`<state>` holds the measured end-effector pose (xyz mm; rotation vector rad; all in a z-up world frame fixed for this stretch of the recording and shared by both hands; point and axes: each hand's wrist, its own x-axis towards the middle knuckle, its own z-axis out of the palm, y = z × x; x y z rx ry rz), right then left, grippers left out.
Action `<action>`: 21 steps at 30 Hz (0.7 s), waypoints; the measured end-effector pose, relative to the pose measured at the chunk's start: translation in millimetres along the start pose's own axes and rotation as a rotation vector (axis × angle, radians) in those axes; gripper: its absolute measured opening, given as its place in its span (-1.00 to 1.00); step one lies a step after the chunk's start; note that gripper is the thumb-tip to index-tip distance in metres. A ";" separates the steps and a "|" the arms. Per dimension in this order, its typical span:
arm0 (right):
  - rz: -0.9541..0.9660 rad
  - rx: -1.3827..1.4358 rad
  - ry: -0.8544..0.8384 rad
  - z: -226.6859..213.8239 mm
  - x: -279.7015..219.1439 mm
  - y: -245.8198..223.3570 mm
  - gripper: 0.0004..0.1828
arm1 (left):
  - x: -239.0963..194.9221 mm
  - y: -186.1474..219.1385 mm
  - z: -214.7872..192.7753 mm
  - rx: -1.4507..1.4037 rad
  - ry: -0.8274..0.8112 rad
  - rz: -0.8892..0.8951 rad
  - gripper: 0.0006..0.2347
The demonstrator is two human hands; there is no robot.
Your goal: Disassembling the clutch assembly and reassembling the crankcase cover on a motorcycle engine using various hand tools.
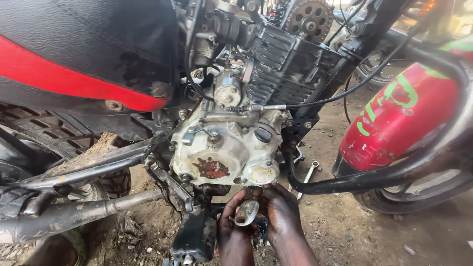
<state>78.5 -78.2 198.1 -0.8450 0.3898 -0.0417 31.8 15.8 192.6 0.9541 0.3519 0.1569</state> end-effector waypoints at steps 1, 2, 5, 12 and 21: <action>0.002 0.003 -0.004 -2.9 9.3 2.1 -0.90 | -2.4 14.7 14.0 0.003 0.001 0.004 -0.50; -0.018 0.062 0.048 -8.6 13.9 8.0 -0.87 | -9.1 27.9 24.0 0.052 0.058 -0.106 -0.59; -0.032 0.102 0.102 -8.0 3.5 6.8 -0.86 | -15.4 36.7 30.0 0.060 0.093 -0.199 -0.62; -0.052 0.096 0.202 5.9 -14.6 -4.4 -0.82 | 7.7 13.6 1.2 -0.142 -0.227 -0.205 -0.56; -0.105 0.137 0.192 5.1 -25.4 0.3 -0.72 | 16.7 1.1 -18.4 -0.575 -0.532 -0.276 -0.33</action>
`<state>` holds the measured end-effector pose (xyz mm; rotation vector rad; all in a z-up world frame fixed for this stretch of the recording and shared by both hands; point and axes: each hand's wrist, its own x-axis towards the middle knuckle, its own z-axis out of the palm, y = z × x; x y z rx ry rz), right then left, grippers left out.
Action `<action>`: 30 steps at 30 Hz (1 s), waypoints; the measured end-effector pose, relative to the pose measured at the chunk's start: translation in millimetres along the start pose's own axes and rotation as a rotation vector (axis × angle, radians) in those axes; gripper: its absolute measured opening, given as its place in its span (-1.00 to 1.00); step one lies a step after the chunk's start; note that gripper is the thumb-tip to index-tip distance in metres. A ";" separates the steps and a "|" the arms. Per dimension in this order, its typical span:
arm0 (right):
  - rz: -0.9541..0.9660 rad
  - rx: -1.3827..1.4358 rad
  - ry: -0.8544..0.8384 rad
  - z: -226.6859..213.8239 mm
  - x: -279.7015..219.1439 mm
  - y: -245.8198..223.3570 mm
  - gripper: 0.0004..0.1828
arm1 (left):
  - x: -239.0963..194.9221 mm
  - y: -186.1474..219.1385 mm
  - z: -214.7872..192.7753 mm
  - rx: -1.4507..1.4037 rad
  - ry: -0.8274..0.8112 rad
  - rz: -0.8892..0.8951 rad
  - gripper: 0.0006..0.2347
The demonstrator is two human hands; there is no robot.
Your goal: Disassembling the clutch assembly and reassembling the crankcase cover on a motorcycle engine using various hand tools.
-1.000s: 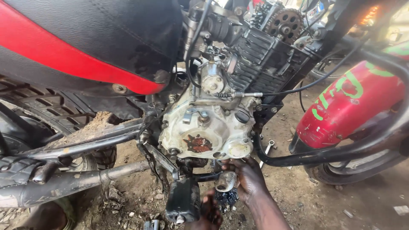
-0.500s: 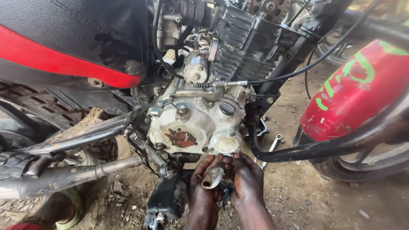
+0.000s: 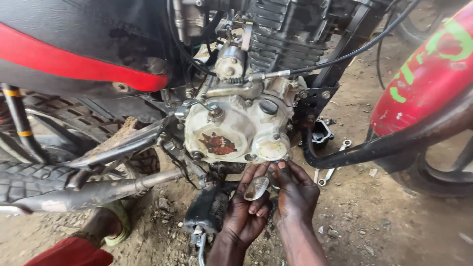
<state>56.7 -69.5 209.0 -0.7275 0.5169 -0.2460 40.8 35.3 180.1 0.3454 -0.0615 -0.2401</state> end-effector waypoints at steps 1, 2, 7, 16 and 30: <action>0.008 0.001 -0.008 -1.1 0.6 1.1 -0.72 | -0.8 0.1 1.3 0.005 0.003 0.010 -0.33; -0.023 0.003 -0.022 -2.0 1.0 2.3 -0.72 | -1.8 0.6 2.5 0.011 0.012 -0.003 -0.36; -0.105 -0.076 -0.024 -1.6 2.9 6.1 -0.69 | -0.6 -0.7 3.7 0.045 0.059 -0.010 -0.38; -0.230 -0.185 -0.125 -7.4 0.3 -2.5 -0.68 | -5.0 -9.8 24.5 0.114 0.134 0.053 -0.47; -0.266 -0.282 -0.126 -4.4 -10.0 -15.3 -0.74 | -0.3 -15.5 25.8 0.270 0.244 0.111 -0.45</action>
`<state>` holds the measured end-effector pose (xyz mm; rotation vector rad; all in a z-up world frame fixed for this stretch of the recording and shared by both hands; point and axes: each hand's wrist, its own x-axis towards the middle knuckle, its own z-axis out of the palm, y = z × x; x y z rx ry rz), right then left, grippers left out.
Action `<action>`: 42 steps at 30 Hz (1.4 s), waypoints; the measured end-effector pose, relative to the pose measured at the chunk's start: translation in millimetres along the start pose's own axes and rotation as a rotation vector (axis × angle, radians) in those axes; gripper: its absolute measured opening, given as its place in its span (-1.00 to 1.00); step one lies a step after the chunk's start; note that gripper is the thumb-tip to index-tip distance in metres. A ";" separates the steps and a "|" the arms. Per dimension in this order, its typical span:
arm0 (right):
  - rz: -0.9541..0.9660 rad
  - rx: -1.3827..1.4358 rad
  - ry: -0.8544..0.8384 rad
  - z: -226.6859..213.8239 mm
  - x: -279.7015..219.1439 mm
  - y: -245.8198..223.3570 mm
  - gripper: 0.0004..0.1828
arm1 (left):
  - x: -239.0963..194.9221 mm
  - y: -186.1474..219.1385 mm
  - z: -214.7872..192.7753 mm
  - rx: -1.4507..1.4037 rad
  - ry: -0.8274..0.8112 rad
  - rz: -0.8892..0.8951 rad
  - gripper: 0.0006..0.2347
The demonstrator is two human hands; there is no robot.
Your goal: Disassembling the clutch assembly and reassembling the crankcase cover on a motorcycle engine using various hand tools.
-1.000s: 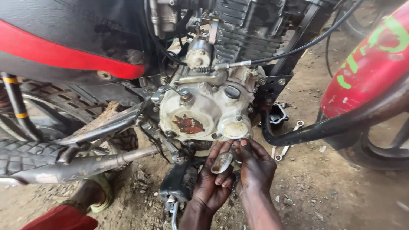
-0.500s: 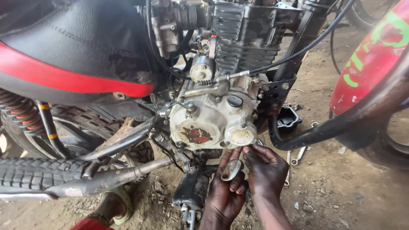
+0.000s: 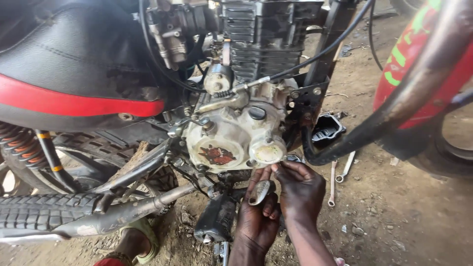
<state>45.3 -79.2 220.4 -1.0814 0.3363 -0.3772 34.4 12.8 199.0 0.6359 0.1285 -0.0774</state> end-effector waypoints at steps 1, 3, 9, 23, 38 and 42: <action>0.001 -0.001 0.008 -2.8 2.0 4.9 -0.74 | -0.4 -2.0 0.1 0.001 0.000 -0.008 -0.45; 0.023 0.077 0.012 -4.9 5.9 13.5 -0.68 | -0.5 -2.5 1.1 0.035 -0.014 0.021 -0.47; 0.011 0.312 0.041 -4.2 18.6 30.2 -0.73 | -0.6 -3.5 4.1 0.083 0.013 0.020 -0.48; -0.153 0.255 0.066 5.5 4.1 21.5 -0.79 | 0.5 -4.1 4.2 0.070 0.024 0.014 -0.48; -0.254 0.163 -0.157 -3.7 8.8 21.9 -0.74 | -2.8 -2.1 9.4 0.071 0.042 0.020 -0.47; -0.248 0.067 -0.281 -13.3 13.7 19.8 -0.72 | -1.4 -1.0 1.5 0.124 0.085 0.027 -0.41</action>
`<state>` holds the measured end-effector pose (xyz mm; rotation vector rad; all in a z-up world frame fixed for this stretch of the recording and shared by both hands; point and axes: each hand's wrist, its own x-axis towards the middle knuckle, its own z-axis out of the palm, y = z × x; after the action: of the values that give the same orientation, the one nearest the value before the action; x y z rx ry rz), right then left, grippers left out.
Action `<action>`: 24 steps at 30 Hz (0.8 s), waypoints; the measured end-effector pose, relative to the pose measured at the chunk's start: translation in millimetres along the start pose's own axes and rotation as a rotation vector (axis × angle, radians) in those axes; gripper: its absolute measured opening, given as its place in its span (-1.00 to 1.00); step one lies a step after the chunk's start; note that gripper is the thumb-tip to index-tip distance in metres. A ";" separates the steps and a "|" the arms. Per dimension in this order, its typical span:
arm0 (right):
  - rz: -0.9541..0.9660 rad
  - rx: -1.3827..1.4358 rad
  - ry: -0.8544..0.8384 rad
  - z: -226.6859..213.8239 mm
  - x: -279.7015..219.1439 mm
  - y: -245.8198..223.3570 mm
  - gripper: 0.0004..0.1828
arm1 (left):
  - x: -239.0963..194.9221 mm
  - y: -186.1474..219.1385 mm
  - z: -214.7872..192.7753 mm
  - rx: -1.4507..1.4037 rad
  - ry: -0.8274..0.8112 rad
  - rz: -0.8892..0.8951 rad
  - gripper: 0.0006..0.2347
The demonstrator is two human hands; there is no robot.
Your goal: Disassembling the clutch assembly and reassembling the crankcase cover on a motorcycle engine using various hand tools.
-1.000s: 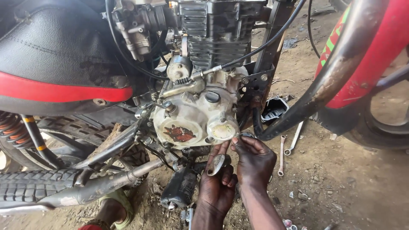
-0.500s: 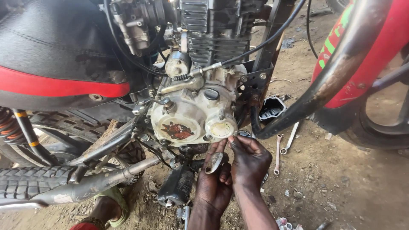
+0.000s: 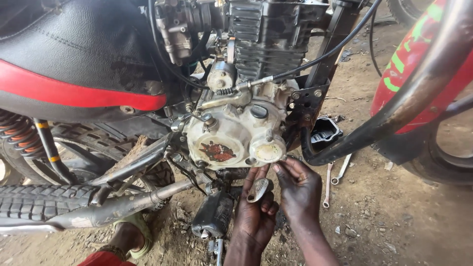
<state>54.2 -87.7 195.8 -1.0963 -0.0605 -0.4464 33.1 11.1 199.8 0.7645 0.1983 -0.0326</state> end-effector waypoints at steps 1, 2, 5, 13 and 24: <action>-0.001 -0.001 -0.002 -2.5 3.6 7.5 -0.72 | -1.1 0.0 0.3 -0.002 0.000 0.002 -0.41; 0.036 0.130 0.049 -5.0 7.6 15.0 -0.73 | -2.1 0.0 0.8 0.022 0.049 0.042 -0.44; 0.041 0.302 0.068 -9.5 18.3 39.1 -0.71 | 3.6 -4.1 -1.8 -0.026 0.086 0.118 -0.42; 0.058 0.375 0.012 -9.8 17.4 48.5 -0.58 | -13.0 -0.1 15.2 -0.008 0.171 0.191 -0.48; 0.171 -0.378 0.202 14.0 -18.0 -14.5 -0.67 | -26.8 -12.1 -11.2 -0.499 0.398 0.070 -0.72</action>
<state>34.6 -75.3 209.8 -1.4080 0.3045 -0.4215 3.7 9.0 188.7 0.2713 0.5358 0.2305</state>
